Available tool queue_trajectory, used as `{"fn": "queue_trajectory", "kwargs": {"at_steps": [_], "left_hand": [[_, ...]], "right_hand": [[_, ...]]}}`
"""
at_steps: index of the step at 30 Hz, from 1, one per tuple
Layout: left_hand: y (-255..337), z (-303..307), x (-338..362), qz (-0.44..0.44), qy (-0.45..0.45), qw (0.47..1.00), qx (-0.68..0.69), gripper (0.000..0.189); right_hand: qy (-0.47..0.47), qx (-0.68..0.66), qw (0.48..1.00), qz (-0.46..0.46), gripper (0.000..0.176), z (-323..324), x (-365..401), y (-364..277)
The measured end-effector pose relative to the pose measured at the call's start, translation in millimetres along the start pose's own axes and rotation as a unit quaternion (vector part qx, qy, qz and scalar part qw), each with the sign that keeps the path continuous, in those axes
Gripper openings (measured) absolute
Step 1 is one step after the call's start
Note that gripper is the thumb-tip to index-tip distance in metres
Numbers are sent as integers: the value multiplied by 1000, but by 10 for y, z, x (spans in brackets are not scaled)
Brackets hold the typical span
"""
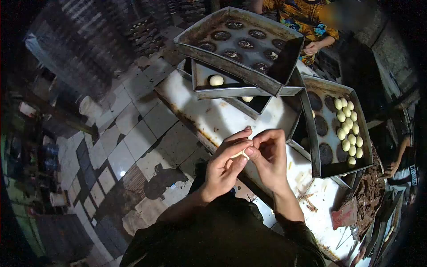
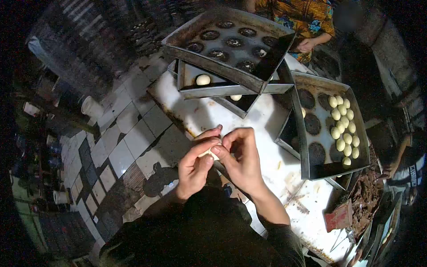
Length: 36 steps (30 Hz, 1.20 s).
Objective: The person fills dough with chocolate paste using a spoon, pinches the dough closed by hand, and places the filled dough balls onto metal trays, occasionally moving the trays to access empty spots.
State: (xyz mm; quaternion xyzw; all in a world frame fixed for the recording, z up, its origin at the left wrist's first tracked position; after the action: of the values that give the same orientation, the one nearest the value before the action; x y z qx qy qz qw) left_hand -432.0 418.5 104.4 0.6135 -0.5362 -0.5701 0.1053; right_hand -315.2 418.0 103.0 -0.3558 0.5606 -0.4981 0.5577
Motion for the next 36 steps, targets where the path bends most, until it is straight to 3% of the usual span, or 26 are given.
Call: {"fn": "queue_trajectory", "kwargs": {"at_steps": [1, 2, 3, 5, 6, 7, 9, 11, 12, 13, 14, 15, 18, 19, 21, 22, 23, 25, 27, 29, 30, 31, 33, 34, 36], "left_hand": [[-27, 90, -81, -19, -26, 999, -6, 26], [-45, 215, -208, -14, -26, 999, 35, 27], [-78, 354, -319, -6, 45, 996, 74, 26], [-179, 600, -533, 70, 184, 943, 268, 23], [-253, 746, -610, 101, 198, 933, 281, 21], [-428, 885, -621, 158, 169, 920, 317, 20], [-458, 1113, -766, 175, 126, 944, 249, 19], [-386, 1300, -973, 127, 40, 954, 267, 21], [-317, 1411, -1092, 94, -22, 974, 204, 22], [-261, 1500, -1205, 56, -83, 985, 140, 23], [-200, 1548, -1320, 43, -121, 978, 163, 24], [-170, 1621, -1445, -11, -180, 982, 54, 30], [-187, 1855, -1782, -45, -157, 983, -79, 44], [-232, 1969, -1873, -38, -99, 994, -21, 38], [-456, 2094, -1874, 22, -100, 994, 33, 32], [-520, 2125, -1871, 7, -75, 996, 38, 27], [-557, 2165, -1872, 26, -69, 996, 59, 26], [-574, 2188, -1874, 22, 4, 997, 75, 28], [-661, 2232, -1955, 57, 16, 996, 63, 28], [-837, 2303, -1973, 171, 187, 923, 288, 31], [-880, 2298, -2075, 232, 196, 868, 394, 44], [-887, 2253, -2182, 261, 134, 866, 404, 72], [-726, 2145, -2291, 244, 100, 799, 541, 85], [-725, 2094, -2236, 286, 42, 767, 572, 93], [-741, 2115, -2103, 373, 23, 699, 610, 92]], "right_hand": [[-59, 40, 995, -65, 11, -53, -73, 54], [-39, 89, 995, 5, 9, -118, -141, 9], [-19, 139, 987, 74, 9, -222, -181, -29], [34, 290, 918, 270, 21, -482, -200, -266], [55, 357, 891, 275, 21, -606, -281, -287], [77, 423, 859, 277, 21, -722, -378, -308], [91, 446, 837, 304, 22, -849, -686, -317], [53, 376, 899, 217, 18, -922, -1067, -312], [52, 243, 964, 99, 16, -929, -1235, -211], [52, 99, 994, -19, 14, -974, -1373, -68], [15, 108, 993, -44, 10, -1043, -1501, -20], [3, 106, 988, -115, 7, -1116, -1575, 46], [30, 283, 957, 54, 9, -1343, -1798, -142], [63, 310, 944, 95, 13, -1407, -1828, -179], [81, 306, 947, 62, 18, -1468, -1878, -105], [121, 460, 862, 178, 25, -1495, -1949, -271], [185, 446, 853, 198, 31, -1484, -2003, -291], [226, 472, 834, 171, 31, -1474, -2084, -90], [230, 488, 826, 167, 31, -1540, -2178, -111], [185, 529, 798, 221, 35, -1670, -2227, -245], [130, 550, 791, 234, 40, -1760, -2322, -283], [103, 589, 766, 236, 47, -1858, -2407, -282], [108, 548, 803, 208, 49, -1842, -2600, -292], [107, 544, 815, 170, 49, -1729, -2677, -252], [52, 535, 841, 64, 44, -1625, -3063, -238]]}}
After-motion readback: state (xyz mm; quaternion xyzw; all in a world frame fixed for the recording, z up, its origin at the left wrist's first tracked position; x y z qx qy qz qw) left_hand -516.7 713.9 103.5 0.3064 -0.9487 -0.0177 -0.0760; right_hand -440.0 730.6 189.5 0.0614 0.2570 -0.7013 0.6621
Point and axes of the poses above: each hand's wrist, its own x-axis away from the middle knuckle, its own z-axis out of the back of the hand, y = z × x, the point moved 7 cm from there along -x, towards the middle knuckle, and after that the axes turned 14 degrees about x, right-handed, at the moved point
